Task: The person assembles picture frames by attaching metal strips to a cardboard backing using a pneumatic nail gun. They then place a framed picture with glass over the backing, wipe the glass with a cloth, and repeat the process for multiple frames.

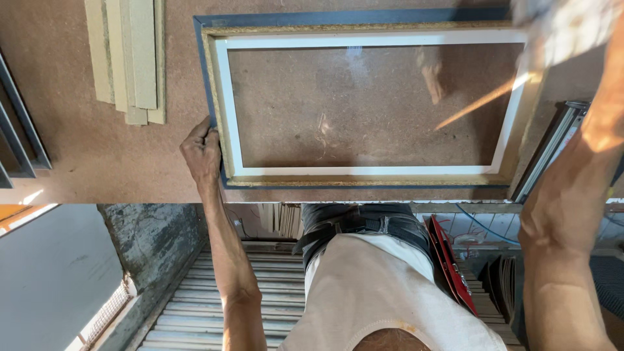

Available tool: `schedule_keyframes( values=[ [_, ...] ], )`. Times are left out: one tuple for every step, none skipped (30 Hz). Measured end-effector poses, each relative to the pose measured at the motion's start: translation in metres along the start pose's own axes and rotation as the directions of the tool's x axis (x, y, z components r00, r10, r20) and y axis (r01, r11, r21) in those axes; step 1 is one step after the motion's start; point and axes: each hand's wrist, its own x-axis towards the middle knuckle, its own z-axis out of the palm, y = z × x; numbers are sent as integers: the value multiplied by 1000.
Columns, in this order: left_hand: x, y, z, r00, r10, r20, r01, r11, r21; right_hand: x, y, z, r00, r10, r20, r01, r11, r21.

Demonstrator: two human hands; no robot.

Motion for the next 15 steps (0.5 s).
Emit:
schedule_keyframes(
  values=[
    [6, 4, -3, 1000, 1, -22, 3, 989, 146, -22, -2, 3, 999, 39, 24, -38, 999, -21],
    [12, 7, -3, 997, 69, -32, -61, 979, 195, -47, -3, 8, 993, 95, 66, -91, 994, -53],
    [19, 8, -1, 990, 138, -39, -124, 962, 243, -70, -4, 17, 980, 153, 126, -143, 986, -87],
    [22, 6, 0, 979, 197, -47, -175, 940, 295, -91, -4, 27, 959, 203, 197, -181, 976, -124],
    [26, 4, 4, 942, 335, -22, -313, 899, 308, -111, -5, 39, 933, 239, 270, -204, 967, -154],
    [35, 1, 8, 883, 469, 0, -443, 836, 324, -121, -7, 52, 965, 90, 248, -62, 991, -116],
    [44, -2, 12, 806, 591, 26, -564, 754, 337, -127, -7, 63, 979, -74, 189, 86, 995, -58],
    [49, -7, 14, 812, 580, 58, -561, 751, 348, -131, -9, 74, 951, -300, 71, 301, 954, -4],
    [54, -12, 18, 818, 568, 91, -559, 748, 358, -130, -13, 85, 948, -297, 115, 296, 955, 29],
    [60, -16, 21, 816, 564, 126, -568, 740, 361, -124, -20, 97, 946, -287, 150, 282, 958, 56],
    [65, -19, 24, 819, 562, 115, -562, 746, 357, -115, -30, 110, 943, -277, 185, 266, 960, 82],
    [67, -22, 27, 822, 557, 115, -559, 754, 346, -108, -44, 124, 922, -327, 208, 325, 945, 46],
    [68, -25, 28, 826, 552, 116, -556, 761, 334, -104, -64, 140, 897, -375, 232, 383, 924, 13],
    [68, -26, 32, 831, 545, 107, -546, 765, 341, -98, -86, 156, 866, -433, 252, 448, 894, 0],
    [66, -28, 35, 837, 538, 98, -535, 769, 349, -97, -108, 169, 829, -488, 272, 510, 860, -12]
  ],
)
